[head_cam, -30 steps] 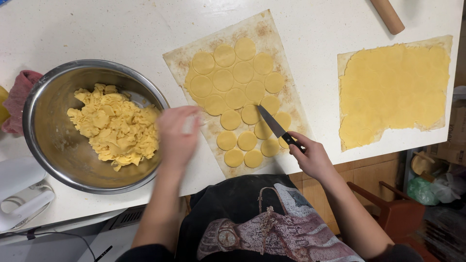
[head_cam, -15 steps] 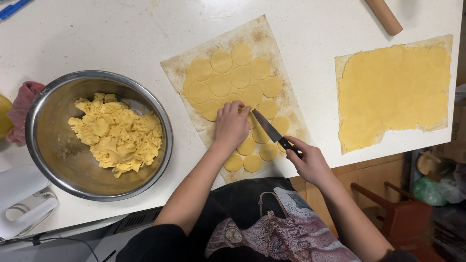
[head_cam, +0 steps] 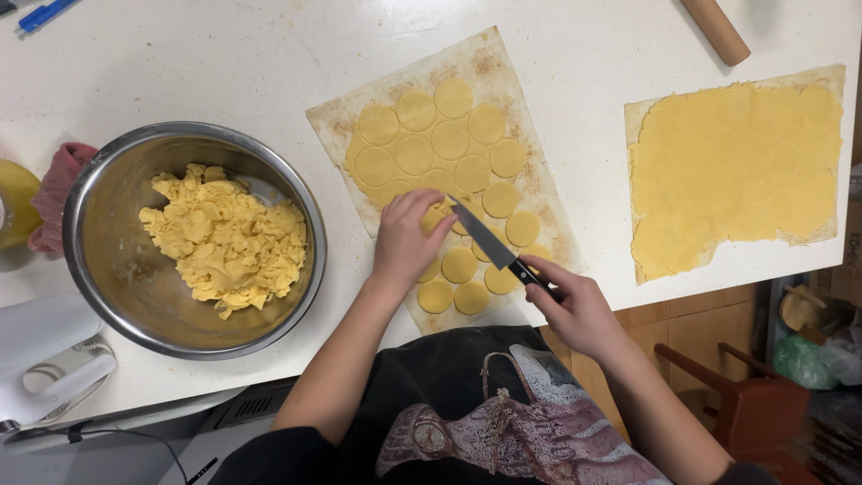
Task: The person separates circular dough cutouts from a sheet of dough by hand and with a knife, placing the scrap dough into a metal bowl.
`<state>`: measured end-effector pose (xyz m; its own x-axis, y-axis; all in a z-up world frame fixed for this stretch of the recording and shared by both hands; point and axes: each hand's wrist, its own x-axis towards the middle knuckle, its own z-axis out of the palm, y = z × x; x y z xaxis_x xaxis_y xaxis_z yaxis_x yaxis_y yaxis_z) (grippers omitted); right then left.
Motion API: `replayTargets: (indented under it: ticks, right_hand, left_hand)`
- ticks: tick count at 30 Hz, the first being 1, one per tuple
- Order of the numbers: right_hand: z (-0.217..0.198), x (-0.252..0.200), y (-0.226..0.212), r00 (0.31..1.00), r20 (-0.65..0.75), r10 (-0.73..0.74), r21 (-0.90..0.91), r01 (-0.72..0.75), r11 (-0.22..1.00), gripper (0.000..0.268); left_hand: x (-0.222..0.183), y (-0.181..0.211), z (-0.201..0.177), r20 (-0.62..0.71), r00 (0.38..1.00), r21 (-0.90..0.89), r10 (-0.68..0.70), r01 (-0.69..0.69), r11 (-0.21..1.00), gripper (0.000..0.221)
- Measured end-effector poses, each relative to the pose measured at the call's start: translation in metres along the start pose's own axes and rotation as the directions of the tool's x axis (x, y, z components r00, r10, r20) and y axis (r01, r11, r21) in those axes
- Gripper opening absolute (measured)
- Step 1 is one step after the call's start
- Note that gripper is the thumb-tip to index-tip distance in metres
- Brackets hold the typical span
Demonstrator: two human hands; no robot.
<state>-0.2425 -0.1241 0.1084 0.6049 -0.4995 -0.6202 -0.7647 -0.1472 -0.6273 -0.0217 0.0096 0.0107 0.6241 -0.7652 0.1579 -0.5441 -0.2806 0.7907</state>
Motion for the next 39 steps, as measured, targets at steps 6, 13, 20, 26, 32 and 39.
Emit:
replayTargets:
  ticks: [6, 13, 20, 26, 32, 39]
  right_hand:
    - [-0.002, -0.023, 0.004, 0.986, 0.166, 0.025, 0.109, -0.044, 0.993, 0.046]
    - [-0.035, 0.013, 0.035, 0.995, 0.056, 0.077, -0.106, -0.071, 0.992, 0.041]
    - [-0.049, 0.039, 0.033, 0.975, 0.025, 0.222, -0.084, -0.219, 0.972, 0.035]
    - [-0.052, 0.053, 0.027, 0.970, 0.044, 0.241, -0.141, -0.232, 0.962, 0.035]
    - [-0.053, 0.062, 0.024, 0.966, 0.058, 0.251, -0.139, -0.241, 0.961, 0.035]
    - [-0.051, 0.067, 0.016, 0.956, 0.079, 0.281, -0.154, -0.267, 0.951, 0.036]
  left_hand:
    - [-0.024, 0.003, -0.048, -0.114, 0.961, -0.275, -0.250, 0.211, 0.938, 0.018]
    - [-0.051, -0.050, -0.137, -0.329, 0.899, 0.035, -0.289, 0.317, 0.948, 0.009]
    - [-0.064, -0.073, -0.152, -0.325, 0.902, 0.269, -0.284, 0.376, 0.887, 0.008]
    - [-0.055, -0.065, -0.138, -0.317, 0.880, 0.225, -0.355, 0.433, 0.873, 0.012]
    - [-0.040, -0.049, -0.132, -0.317, 0.897, 0.150, -0.307, 0.367, 0.918, 0.014]
    - [-0.035, -0.040, -0.130, -0.311, 0.909, 0.144, -0.278, 0.335, 0.931, 0.013]
